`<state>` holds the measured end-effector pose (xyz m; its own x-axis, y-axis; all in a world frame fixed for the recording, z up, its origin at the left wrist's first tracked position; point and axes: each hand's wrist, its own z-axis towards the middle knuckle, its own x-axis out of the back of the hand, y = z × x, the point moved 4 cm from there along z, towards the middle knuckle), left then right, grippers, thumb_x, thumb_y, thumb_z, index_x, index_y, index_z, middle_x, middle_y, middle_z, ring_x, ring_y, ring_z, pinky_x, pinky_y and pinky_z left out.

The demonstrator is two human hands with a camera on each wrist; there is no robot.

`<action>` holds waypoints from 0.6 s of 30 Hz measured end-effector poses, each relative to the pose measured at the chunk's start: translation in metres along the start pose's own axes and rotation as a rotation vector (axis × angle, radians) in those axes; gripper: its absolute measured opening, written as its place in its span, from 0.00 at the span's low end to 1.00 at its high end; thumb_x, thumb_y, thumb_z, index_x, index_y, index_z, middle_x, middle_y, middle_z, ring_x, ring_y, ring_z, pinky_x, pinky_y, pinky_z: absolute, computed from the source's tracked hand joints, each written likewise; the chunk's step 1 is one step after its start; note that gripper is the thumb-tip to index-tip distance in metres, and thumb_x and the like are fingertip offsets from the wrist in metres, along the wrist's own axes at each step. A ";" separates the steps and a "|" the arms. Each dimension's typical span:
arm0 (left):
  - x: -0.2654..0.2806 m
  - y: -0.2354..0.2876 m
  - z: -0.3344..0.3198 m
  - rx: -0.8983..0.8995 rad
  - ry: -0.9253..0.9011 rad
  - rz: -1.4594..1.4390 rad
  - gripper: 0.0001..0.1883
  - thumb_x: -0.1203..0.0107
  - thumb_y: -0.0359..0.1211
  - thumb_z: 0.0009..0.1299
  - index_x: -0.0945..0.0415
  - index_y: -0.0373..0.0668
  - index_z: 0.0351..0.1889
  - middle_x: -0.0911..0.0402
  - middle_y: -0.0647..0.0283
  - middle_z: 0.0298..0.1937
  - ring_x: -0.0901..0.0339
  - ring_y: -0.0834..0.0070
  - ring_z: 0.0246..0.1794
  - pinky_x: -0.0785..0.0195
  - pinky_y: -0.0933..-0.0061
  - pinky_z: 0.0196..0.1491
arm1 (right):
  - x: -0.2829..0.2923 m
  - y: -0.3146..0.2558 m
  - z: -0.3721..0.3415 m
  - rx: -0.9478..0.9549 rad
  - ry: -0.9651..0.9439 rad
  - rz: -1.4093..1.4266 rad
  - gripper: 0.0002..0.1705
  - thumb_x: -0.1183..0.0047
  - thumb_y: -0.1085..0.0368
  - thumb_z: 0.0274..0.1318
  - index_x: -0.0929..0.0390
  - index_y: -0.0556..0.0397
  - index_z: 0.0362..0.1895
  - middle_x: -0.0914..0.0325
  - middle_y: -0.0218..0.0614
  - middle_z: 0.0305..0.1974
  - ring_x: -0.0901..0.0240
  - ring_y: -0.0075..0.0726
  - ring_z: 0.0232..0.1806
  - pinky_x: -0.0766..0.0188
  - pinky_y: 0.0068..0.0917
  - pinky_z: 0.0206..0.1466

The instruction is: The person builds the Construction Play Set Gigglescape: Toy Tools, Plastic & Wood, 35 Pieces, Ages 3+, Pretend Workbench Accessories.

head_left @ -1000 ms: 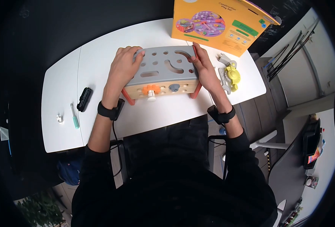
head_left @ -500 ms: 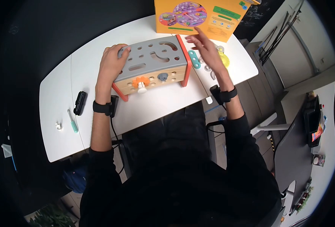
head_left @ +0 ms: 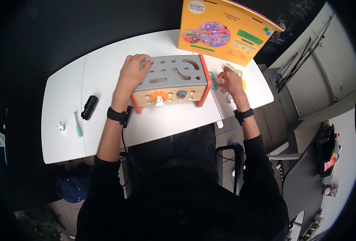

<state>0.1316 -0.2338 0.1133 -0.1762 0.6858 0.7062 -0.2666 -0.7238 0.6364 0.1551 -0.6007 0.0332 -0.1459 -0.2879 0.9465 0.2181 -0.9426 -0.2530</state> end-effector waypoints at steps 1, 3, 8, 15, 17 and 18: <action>0.000 -0.003 0.000 0.008 0.008 0.006 0.18 0.47 0.41 0.73 0.19 0.35 0.47 0.17 0.54 0.41 0.29 0.63 0.52 0.24 0.65 0.39 | -0.002 0.000 0.000 0.001 -0.003 -0.053 0.18 0.29 0.68 0.33 0.14 0.45 0.36 0.21 0.36 0.42 0.21 0.46 0.45 0.24 0.40 0.46; -0.005 -0.010 0.003 -0.021 -0.005 0.023 0.20 0.47 0.45 0.73 0.20 0.37 0.50 0.21 0.56 0.41 0.27 0.71 0.49 0.27 0.76 0.19 | -0.004 0.001 0.002 0.002 -0.014 -0.060 0.15 0.30 0.66 0.35 0.14 0.45 0.34 0.22 0.37 0.43 0.21 0.47 0.45 0.24 0.42 0.46; -0.005 -0.014 0.005 -0.021 -0.010 0.073 0.21 0.48 0.45 0.74 0.20 0.38 0.52 0.20 0.57 0.43 0.28 0.72 0.51 0.25 0.76 0.21 | 0.001 0.002 0.003 0.079 0.085 0.066 0.12 0.31 0.71 0.36 0.19 0.54 0.30 0.23 0.41 0.39 0.22 0.46 0.38 0.26 0.40 0.41; -0.005 -0.013 0.004 -0.003 -0.017 0.095 0.21 0.48 0.46 0.74 0.20 0.38 0.52 0.19 0.56 0.44 0.27 0.72 0.53 0.23 0.77 0.22 | 0.108 -0.087 -0.012 0.224 0.210 0.692 0.14 0.37 0.76 0.52 0.22 0.58 0.44 0.20 0.34 0.46 0.23 0.26 0.42 0.20 0.26 0.44; -0.007 -0.014 0.004 0.005 -0.025 0.080 0.22 0.48 0.46 0.74 0.20 0.38 0.52 0.19 0.56 0.44 0.27 0.72 0.53 0.23 0.77 0.22 | 0.111 -0.103 -0.014 0.293 0.154 0.793 0.13 0.39 0.76 0.55 0.22 0.58 0.45 0.20 0.32 0.47 0.24 0.23 0.45 0.20 0.25 0.47; -0.007 -0.014 0.004 0.015 -0.028 0.066 0.22 0.48 0.46 0.74 0.20 0.37 0.52 0.18 0.56 0.44 0.27 0.72 0.53 0.23 0.77 0.22 | 0.108 -0.111 -0.017 0.311 0.070 0.916 0.12 0.40 0.74 0.57 0.22 0.58 0.46 0.20 0.33 0.47 0.24 0.23 0.45 0.20 0.25 0.47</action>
<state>0.1405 -0.2282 0.1007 -0.1661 0.6340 0.7553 -0.2409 -0.7688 0.5923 0.0993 -0.5303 0.1600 0.1525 -0.9071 0.3923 0.5202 -0.2639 -0.8123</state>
